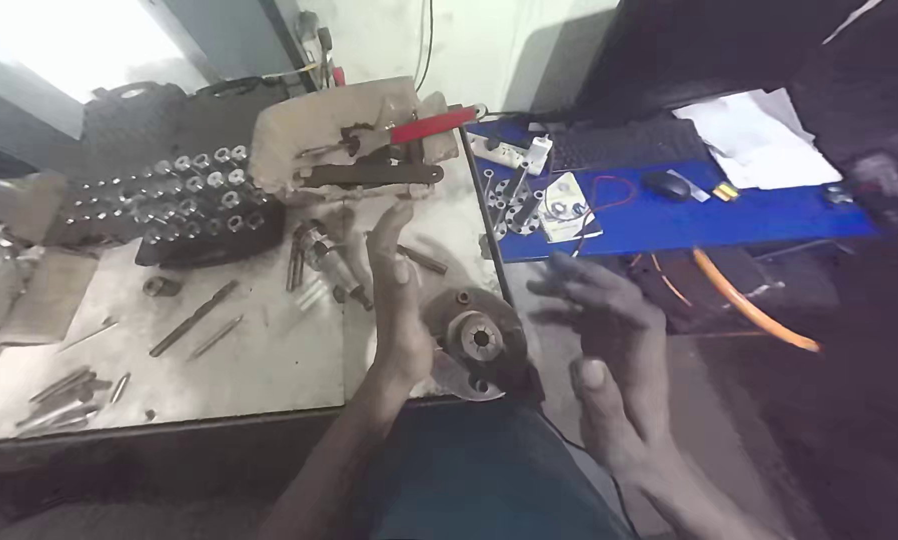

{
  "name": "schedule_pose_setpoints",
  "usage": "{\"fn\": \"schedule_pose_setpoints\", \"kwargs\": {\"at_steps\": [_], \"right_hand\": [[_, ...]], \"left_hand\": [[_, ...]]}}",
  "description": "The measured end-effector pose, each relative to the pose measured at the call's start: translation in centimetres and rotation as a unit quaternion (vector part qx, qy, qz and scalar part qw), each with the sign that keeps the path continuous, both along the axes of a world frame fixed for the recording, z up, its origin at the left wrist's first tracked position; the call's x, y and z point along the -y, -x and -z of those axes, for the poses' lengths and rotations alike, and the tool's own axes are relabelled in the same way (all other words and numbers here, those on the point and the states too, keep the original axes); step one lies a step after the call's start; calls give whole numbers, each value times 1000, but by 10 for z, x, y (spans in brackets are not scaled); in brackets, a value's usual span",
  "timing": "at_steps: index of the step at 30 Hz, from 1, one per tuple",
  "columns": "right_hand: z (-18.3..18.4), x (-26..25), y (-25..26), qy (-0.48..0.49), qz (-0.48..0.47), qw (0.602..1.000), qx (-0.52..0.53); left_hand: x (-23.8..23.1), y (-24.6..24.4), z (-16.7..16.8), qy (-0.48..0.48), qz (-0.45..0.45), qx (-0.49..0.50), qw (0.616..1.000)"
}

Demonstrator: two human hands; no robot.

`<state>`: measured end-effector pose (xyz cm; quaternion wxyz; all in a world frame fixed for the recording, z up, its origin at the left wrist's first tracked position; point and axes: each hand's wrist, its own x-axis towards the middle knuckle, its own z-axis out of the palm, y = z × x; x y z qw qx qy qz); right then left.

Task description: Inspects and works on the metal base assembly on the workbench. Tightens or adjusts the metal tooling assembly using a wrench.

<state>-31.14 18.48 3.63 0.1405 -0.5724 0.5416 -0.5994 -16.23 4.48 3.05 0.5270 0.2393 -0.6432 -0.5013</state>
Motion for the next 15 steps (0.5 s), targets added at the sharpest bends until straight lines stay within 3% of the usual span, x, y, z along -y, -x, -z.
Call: {"fn": "schedule_pose_setpoints", "kwargs": {"at_steps": [2, 6, 12, 15], "right_hand": [[-4, 31, 6, 35, 10, 999, -8], [-3, 73, -20, 22, -88, 993, 75], [14, 7, -47, 6, -88, 996, 24], [-1, -9, -17, -4, -41, 999, -4]], "left_hand": [[-23, -11, 0, -39, 60, -4, 997], [-53, -1, 0, -88, 165, -19, 982], [13, 36, 5, -57, 102, -14, 993], [18, 20, 3, -45, 57, -31, 997]]}}
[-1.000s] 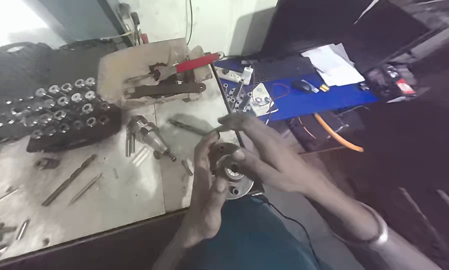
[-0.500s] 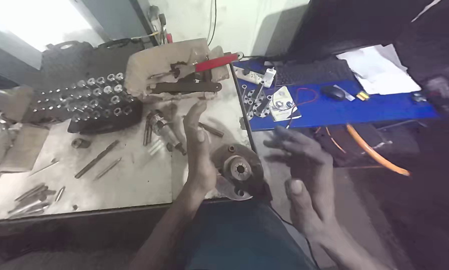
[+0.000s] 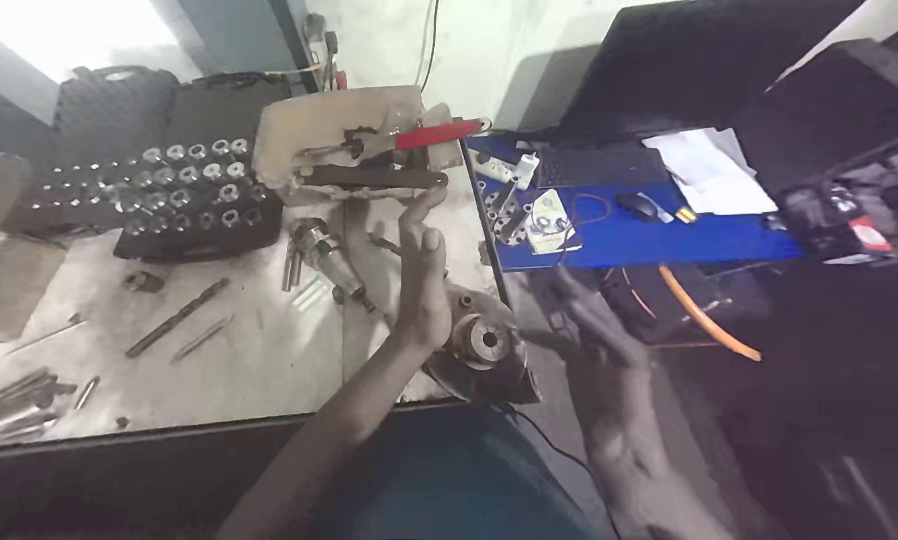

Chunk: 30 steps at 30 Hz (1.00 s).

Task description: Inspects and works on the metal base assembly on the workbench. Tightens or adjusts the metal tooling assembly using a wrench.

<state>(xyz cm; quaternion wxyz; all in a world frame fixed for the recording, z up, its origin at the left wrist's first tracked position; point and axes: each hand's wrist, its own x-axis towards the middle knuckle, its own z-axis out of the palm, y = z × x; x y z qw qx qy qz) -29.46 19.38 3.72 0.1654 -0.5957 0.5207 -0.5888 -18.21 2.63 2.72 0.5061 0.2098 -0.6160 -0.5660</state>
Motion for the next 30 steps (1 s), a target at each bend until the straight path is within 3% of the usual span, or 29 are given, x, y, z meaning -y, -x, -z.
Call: {"fn": "schedule_pose_setpoints", "kwargs": {"at_steps": [3, 7, 12, 15, 18, 22, 26, 28, 30], "right_hand": [[-11, 37, 28, 23, 46, 997, -64], [4, 80, -1, 30, -53, 998, 8], [12, 24, -27, 7, -75, 993, 94], [0, 2, 2, -8, -65, 998, 9], [-7, 36, 34, 26, -12, 997, -67], [4, 85, 7, 42, -69, 997, 20], [6, 38, -34, -22, -33, 985, 168], [15, 0, -25, -34, -79, 990, 114], [9, -16, -1, -5, -66, 997, 36]], "left_hand": [[-34, -29, 0, -24, 40, 15, 999], [-68, -18, 0, -11, 89, 6, 996], [-15, 14, -7, -29, 39, 8, 999], [2, -2, -7, -13, -10, -33, 999], [-27, -28, -4, -28, 12, -23, 999], [-64, -17, -4, -11, 74, 5, 997], [-22, 16, -12, -41, 37, -4, 998], [4, 19, -15, -28, -2, -26, 999], [14, 8, -19, 13, -31, -57, 998]]}}
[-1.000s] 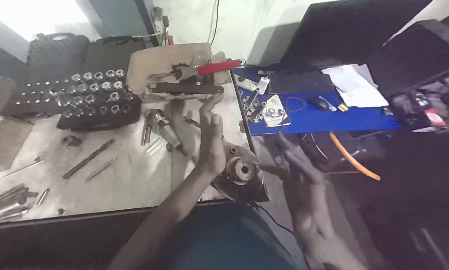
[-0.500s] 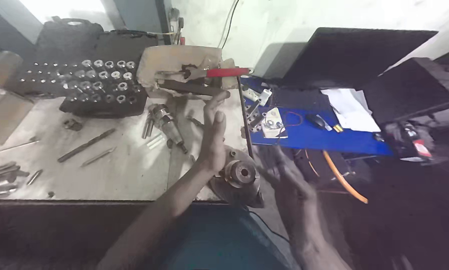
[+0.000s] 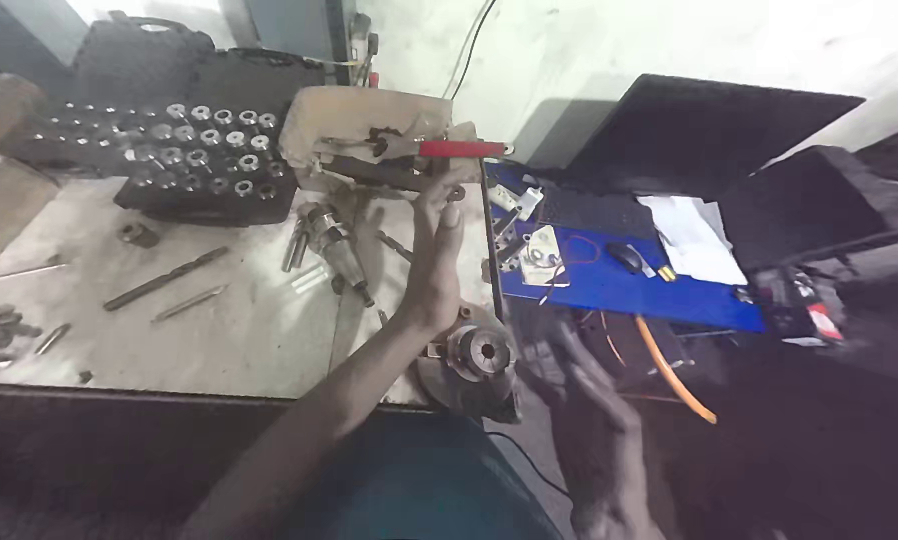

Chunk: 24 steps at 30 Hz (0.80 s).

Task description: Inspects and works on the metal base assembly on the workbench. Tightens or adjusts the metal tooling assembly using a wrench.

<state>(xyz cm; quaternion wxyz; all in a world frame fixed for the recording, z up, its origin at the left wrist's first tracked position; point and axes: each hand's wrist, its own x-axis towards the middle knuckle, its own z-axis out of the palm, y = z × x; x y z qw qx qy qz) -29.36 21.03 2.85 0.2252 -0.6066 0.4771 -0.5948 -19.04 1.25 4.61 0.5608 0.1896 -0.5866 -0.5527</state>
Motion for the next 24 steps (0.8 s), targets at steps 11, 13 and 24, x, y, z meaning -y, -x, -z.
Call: {"fn": "schedule_pose_setpoints", "kwargs": {"at_steps": [11, 13, 24], "right_hand": [[3, 69, -20, 25, 0, 998, 61], [4, 36, -29, -25, 19, 993, 116], [-14, 76, 28, 12, -33, 994, -108]], "left_hand": [[-60, -4, 15, -25, 79, 85, 993], [-31, 3, 8, -39, 43, 92, 994], [-43, -68, 11, 56, 47, 100, 992]]}}
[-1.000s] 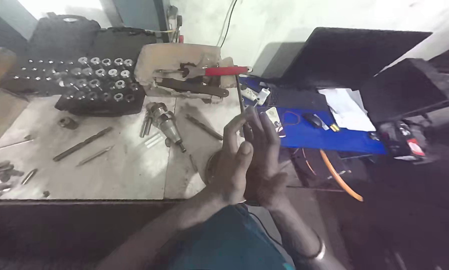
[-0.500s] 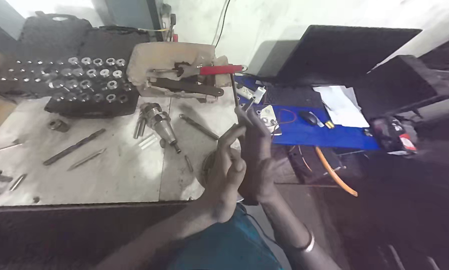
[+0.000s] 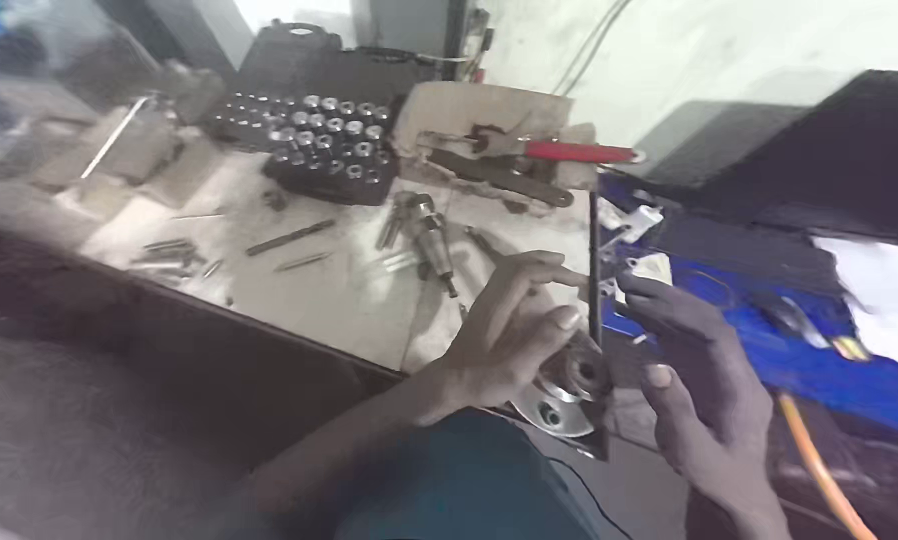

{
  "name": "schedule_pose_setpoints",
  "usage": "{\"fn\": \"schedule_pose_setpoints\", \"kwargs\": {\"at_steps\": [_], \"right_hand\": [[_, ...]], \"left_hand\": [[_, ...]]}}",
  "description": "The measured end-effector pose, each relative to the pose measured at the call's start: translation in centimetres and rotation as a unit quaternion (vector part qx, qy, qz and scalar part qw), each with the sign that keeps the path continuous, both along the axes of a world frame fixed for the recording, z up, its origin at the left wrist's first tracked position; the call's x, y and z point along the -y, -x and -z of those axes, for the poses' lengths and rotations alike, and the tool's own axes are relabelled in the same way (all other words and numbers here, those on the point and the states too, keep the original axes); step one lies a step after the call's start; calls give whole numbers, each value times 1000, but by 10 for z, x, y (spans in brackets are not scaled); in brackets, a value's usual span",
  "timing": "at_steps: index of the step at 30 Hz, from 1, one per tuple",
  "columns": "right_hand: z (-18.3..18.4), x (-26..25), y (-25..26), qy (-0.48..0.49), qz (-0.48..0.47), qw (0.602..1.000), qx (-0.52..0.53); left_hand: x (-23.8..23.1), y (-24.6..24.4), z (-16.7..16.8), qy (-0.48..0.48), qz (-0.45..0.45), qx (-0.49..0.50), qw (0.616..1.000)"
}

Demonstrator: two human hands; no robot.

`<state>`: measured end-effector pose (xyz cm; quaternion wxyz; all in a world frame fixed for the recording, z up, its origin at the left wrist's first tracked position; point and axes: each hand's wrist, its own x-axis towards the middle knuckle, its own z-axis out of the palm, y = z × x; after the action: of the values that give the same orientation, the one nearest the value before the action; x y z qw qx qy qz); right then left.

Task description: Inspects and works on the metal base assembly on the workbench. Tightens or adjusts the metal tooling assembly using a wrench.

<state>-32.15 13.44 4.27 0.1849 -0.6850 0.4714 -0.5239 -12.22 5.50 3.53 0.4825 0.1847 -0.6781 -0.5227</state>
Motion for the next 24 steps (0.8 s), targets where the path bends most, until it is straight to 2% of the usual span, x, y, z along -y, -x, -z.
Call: {"fn": "schedule_pose_setpoints", "kwargs": {"at_steps": [3, 5, 8, 11, 14, 17, 24], "right_hand": [[7, 8, -8, -64, -70, 993, -66], [19, 9, -16, -92, -89, 989, -72], [29, 6, -30, -87, -62, 994, -33], [30, -6, -41, -85, -4, 996, 27], [30, -18, -37, -103, 20, 994, -1], [27, -26, -27, -119, 9, 993, -5], [20, -21, -8, -21, 43, 999, 22]], "left_hand": [[24, -43, -3, 61, -34, 60, 996], [41, -85, -5, 77, -122, 167, 975], [72, -159, -3, 101, -258, 349, 895], [97, -222, 7, 93, -334, 490, 800], [106, -264, 22, 79, -342, 595, 723], [111, -287, 33, 102, -325, 656, 673], [126, -289, 19, 97, -269, 723, 629]]}}
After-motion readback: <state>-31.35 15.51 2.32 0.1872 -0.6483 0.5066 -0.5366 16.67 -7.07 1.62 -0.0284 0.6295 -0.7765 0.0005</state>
